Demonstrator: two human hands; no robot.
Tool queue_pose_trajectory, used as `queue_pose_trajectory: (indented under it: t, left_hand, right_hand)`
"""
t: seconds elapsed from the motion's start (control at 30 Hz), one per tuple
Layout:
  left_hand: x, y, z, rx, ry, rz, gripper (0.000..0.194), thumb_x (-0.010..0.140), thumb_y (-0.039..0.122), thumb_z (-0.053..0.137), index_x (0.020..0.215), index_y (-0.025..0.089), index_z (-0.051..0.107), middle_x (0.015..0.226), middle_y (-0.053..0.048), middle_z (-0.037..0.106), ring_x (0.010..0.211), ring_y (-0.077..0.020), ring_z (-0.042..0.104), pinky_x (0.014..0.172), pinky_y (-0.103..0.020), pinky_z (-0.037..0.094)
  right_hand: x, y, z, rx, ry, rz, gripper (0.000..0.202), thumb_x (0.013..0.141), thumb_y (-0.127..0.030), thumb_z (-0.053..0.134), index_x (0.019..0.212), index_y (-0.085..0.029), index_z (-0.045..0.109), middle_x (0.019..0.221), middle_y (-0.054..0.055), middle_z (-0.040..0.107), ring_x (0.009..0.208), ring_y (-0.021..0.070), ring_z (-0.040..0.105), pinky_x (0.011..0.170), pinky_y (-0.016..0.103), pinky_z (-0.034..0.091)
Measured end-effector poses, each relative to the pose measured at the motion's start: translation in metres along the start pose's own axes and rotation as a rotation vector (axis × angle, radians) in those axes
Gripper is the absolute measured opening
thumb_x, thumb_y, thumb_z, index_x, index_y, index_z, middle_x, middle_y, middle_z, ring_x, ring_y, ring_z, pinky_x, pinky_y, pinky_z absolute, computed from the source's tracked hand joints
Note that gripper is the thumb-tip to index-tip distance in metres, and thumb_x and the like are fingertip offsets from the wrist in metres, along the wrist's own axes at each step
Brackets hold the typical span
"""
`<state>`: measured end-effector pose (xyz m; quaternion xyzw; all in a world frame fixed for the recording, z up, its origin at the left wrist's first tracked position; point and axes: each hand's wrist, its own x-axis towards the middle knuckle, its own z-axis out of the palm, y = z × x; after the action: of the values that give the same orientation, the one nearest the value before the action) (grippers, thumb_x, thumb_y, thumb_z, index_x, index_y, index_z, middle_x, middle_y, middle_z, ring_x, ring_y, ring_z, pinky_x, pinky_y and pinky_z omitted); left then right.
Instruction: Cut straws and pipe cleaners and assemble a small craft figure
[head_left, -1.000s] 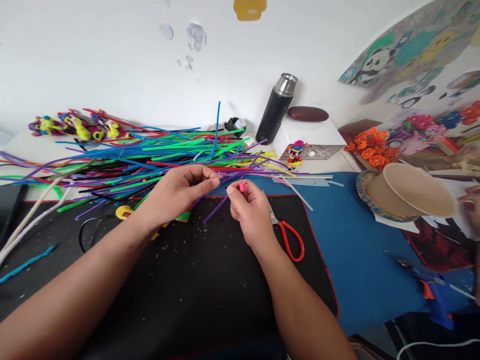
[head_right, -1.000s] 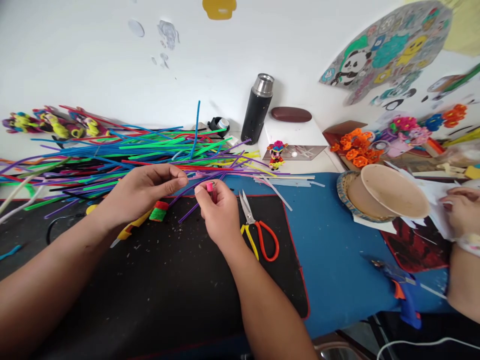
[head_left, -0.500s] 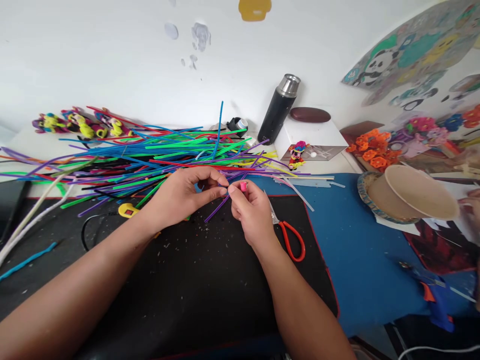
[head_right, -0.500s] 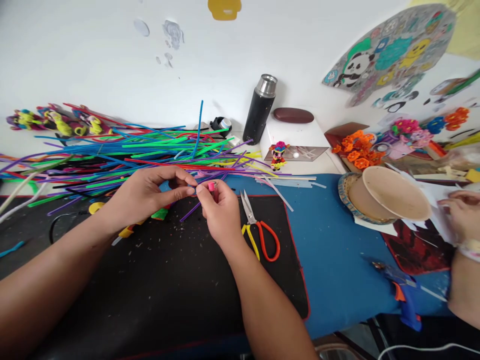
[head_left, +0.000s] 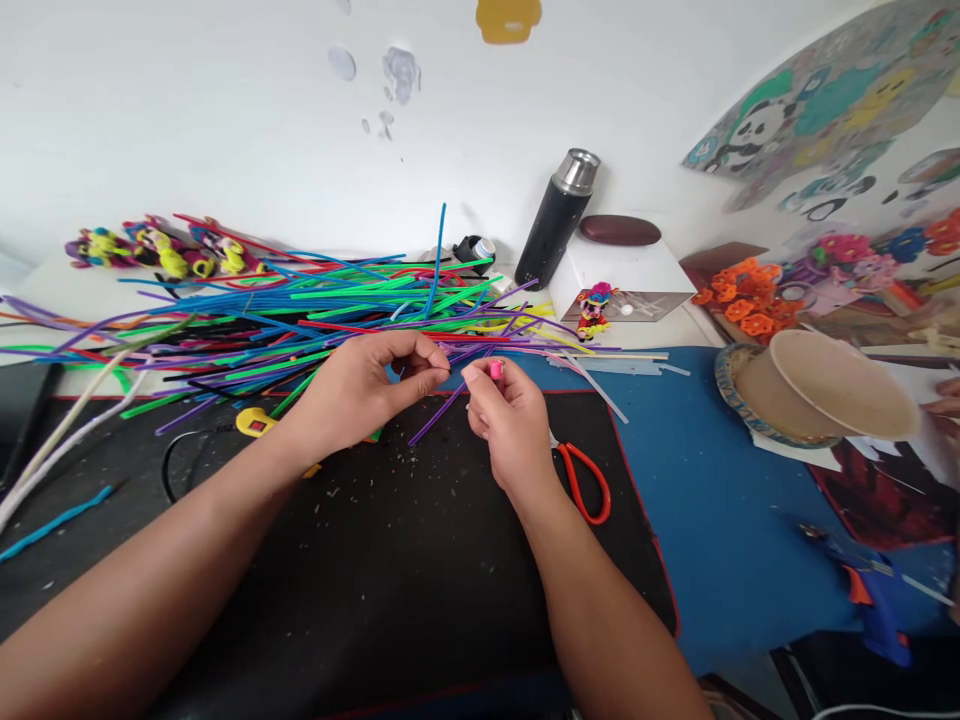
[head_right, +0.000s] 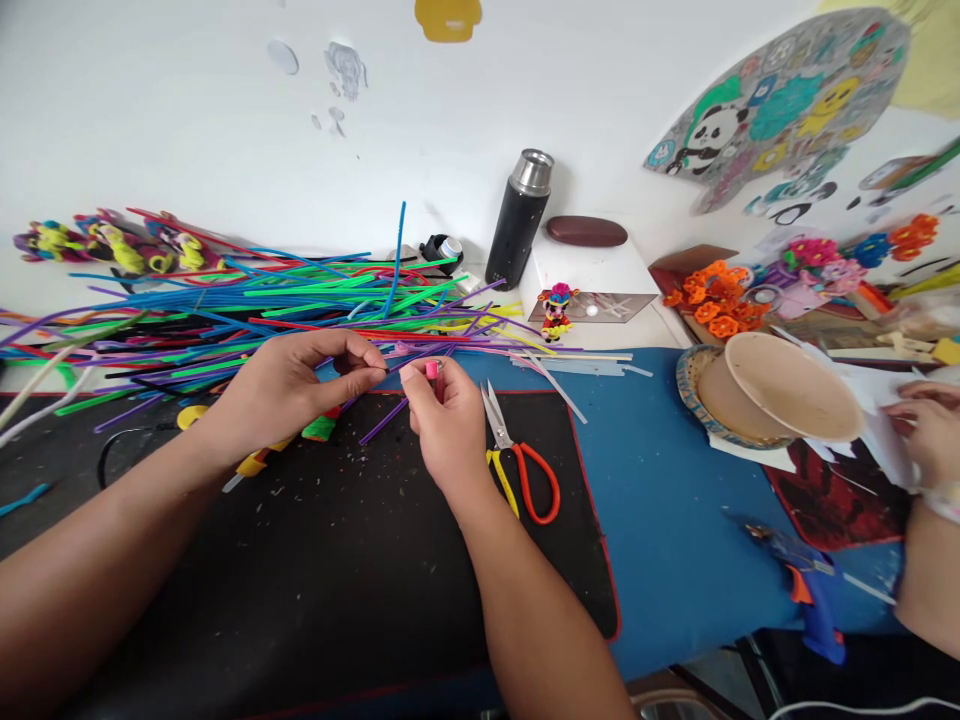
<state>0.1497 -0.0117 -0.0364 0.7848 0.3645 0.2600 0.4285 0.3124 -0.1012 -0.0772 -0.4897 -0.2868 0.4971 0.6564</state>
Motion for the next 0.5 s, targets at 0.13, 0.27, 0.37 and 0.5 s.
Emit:
queue_pose_trajectory:
  t: [0.13,0.27,0.37,0.5]
  left_hand:
    - [0.0005,0.0019,-0.0005,-0.012,0.002,-0.011,0.022,0.092,0.05,0.077,0.091,0.028,0.078,0.089,-0.003,0.081,0.084,-0.0246,0.071,0.082,-0.038,0.058]
    - [-0.0004,0.0012,-0.0014,-0.019,0.0,-0.014,0.022,0.092,0.049,0.077,0.093,0.028,0.078,0.093,-0.004,0.082,0.086,-0.0238,0.071,0.08,-0.036,0.057]
    - [-0.001,0.0013,-0.0019,-0.025,-0.006,-0.009,0.021,0.093,0.048,0.076,0.094,0.027,0.078,0.091,-0.003,0.08,0.085,-0.0228,0.07,0.079,-0.035,0.056]
    - [-0.0009,0.002,-0.002,-0.013,-0.013,-0.009,0.02,0.094,0.046,0.075,0.096,0.026,0.077,0.092,-0.002,0.08,0.084,-0.022,0.069,0.079,-0.035,0.055]
  right_hand:
    - [-0.0003,-0.0001,0.0001,0.0,0.003,0.0,0.029,0.089,-0.045,0.084,0.087,-0.023,0.066,0.06,-0.012,0.037,0.047,0.0071,0.028,0.044,0.023,0.022]
    - [-0.001,0.0017,-0.0001,-0.005,0.0,-0.003,0.029,0.089,-0.045,0.084,0.088,-0.022,0.066,0.061,-0.012,0.037,0.048,0.0072,0.028,0.044,0.023,0.022]
    - [-0.0008,0.0032,-0.0008,0.0,-0.004,-0.006,0.03,0.09,-0.046,0.085,0.089,-0.022,0.067,0.061,-0.012,0.038,0.049,0.0072,0.028,0.045,0.023,0.022]
    - [-0.0004,0.0046,-0.0013,-0.012,-0.021,-0.01,0.032,0.09,-0.049,0.086,0.091,-0.022,0.068,0.062,-0.011,0.038,0.049,0.0073,0.029,0.045,0.024,0.022]
